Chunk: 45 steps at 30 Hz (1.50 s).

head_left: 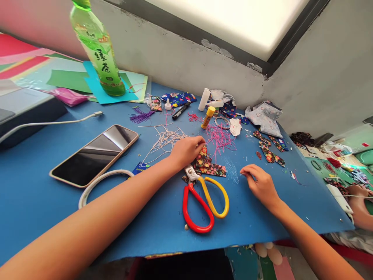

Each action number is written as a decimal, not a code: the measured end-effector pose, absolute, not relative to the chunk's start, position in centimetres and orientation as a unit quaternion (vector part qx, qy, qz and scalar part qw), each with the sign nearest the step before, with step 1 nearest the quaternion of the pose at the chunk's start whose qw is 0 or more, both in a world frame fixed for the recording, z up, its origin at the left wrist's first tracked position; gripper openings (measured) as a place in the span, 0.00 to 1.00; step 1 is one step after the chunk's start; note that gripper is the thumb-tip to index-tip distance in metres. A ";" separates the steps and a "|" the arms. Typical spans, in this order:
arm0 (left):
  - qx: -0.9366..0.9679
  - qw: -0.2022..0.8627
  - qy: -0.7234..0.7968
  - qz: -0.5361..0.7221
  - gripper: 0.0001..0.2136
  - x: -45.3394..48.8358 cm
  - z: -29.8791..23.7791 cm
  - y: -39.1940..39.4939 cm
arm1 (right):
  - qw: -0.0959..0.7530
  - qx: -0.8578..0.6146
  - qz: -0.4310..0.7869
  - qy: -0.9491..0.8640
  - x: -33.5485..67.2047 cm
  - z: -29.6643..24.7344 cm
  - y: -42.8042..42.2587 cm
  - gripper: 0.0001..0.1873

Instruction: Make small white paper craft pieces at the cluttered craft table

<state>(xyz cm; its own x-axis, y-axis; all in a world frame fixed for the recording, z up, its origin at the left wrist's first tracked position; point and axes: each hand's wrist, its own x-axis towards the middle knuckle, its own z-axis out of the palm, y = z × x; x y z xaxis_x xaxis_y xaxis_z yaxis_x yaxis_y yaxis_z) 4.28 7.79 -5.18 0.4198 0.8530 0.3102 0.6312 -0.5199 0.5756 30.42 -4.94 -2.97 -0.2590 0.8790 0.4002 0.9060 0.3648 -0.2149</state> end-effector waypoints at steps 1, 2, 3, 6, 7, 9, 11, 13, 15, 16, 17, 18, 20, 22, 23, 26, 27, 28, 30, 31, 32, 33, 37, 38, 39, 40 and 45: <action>0.821 0.188 0.452 0.293 0.07 4.3 -5.2 7.8 | 0.235 -0.563 -0.026 -0.792 30.4 -2.9 -4.1 0.09; 0.821 0.187 0.452 0.293 0.07 4.3 -5.2 7.8 | 0.237 -0.562 -0.022 -0.792 30.4 -2.9 -3.3 0.09; 0.822 0.185 0.452 0.293 0.07 4.3 -5.2 7.8 | 0.238 -0.560 -0.018 -0.794 30.3 -3.0 -2.3 0.09; 0.823 0.182 0.452 0.292 0.08 4.3 -5.2 7.8 | 0.240 -0.550 -0.005 -0.800 29.9 -3.8 0.5 0.11; 0.823 0.182 0.452 0.291 0.08 4.3 -5.1 7.8 | 0.239 -0.548 -0.003 -0.802 29.8 -4.1 1.3 0.11; 0.823 0.182 0.454 0.289 0.08 4.3 -5.1 7.9 | 0.238 -0.543 0.000 -0.805 29.5 -4.8 2.6 0.12; 0.822 0.183 0.456 0.287 0.08 4.3 -5.1 7.9 | 0.237 -0.539 0.002 -0.808 29.3 -5.3 3.3 0.12; 0.822 0.186 0.457 0.286 0.08 4.3 -5.1 7.9 | 0.235 -0.536 0.002 -0.811 29.3 -5.6 3.6 0.13; 0.821 0.189 0.457 0.285 0.08 4.3 -5.1 7.9 | 0.231 -0.533 -0.002 -0.814 29.3 -5.7 3.5 0.13; 0.821 0.190 0.457 0.285 0.08 4.3 -5.1 7.9 | 0.229 -0.533 -0.005 -0.815 29.4 -5.7 3.4 0.12; 0.820 0.191 0.457 0.285 0.08 4.3 -5.1 7.9 | 0.226 -0.533 -0.008 -0.816 29.4 -5.7 3.3 0.12; 0.820 0.191 0.458 0.286 0.08 4.3 -5.1 7.9 | 0.224 -0.532 -0.011 -0.817 29.5 -5.6 3.2 0.12; 0.819 0.192 0.459 0.286 0.07 4.3 -5.1 7.9 | 0.219 -0.531 -0.018 -0.818 29.5 -5.6 3.0 0.12; 0.819 0.191 0.459 0.286 0.08 4.3 -5.1 7.9 | 0.217 -0.531 -0.026 -0.819 29.6 -5.5 2.7 0.12; 0.819 0.191 0.459 0.286 0.08 4.3 -5.1 7.9 | 0.217 -0.531 -0.029 -0.819 29.6 -5.5 2.6 0.12; 0.820 0.191 0.458 0.286 0.08 4.3 -5.1 7.9 | 0.218 -0.530 -0.039 -0.819 29.7 -5.6 2.2 0.12; 0.820 0.191 0.458 0.285 0.08 4.3 -5.1 7.9 | 0.218 -0.529 -0.042 -0.819 29.8 -5.6 2.0 0.12; 0.820 0.192 0.457 0.285 0.08 4.3 -5.0 7.9 | 0.218 -0.529 -0.044 -0.819 29.8 -5.7 1.9 0.12; 0.820 0.193 0.457 0.284 0.08 4.3 -5.0 7.9 | 0.218 -0.528 -0.048 -0.819 30.0 -5.8 1.7 0.12; 0.820 0.194 0.457 0.284 0.08 4.3 -4.9 7.9 | 0.219 -0.528 -0.049 -0.819 30.0 -5.8 1.6 0.12; 0.820 0.194 0.457 0.284 0.08 4.3 -4.9 7.9 | 0.218 -0.528 -0.051 -0.819 30.1 -5.9 1.4 0.12; 0.820 0.194 0.458 0.284 0.08 4.3 -4.9 7.9 | 0.218 -0.528 -0.052 -0.819 30.1 -5.9 1.3 0.12; 0.820 0.193 0.456 0.286 0.08 4.3 -5.1 7.9 | 0.217 -0.526 -0.055 -0.820 30.2 -5.9 0.9 0.12; 0.820 0.193 0.456 0.287 0.08 4.3 -5.1 7.9 | 0.217 -0.526 -0.056 -0.820 30.3 -5.9 0.8 0.12; 0.820 0.193 0.456 0.287 0.08 4.3 -5.1 7.9 | 0.217 -0.526 -0.057 -0.820 30.3 -5.9 0.7 0.12; 0.820 0.192 0.455 0.287 0.08 4.3 -5.1 8.0 | 0.217 -0.526 -0.058 -0.821 30.3 -5.9 0.6 0.12; 0.821 0.191 0.455 0.288 0.08 4.3 -5.1 7.8 | 0.216 -0.525 -0.059 -0.821 30.3 -5.9 0.2 0.11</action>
<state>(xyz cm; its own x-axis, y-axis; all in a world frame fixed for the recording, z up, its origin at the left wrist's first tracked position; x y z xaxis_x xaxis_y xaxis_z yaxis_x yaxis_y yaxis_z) 4.33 7.85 -5.14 0.4207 0.8564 0.2992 0.6365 -0.5137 0.5753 30.32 0.23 -5.94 -0.3561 0.8365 0.4164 0.8873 0.4425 -0.1301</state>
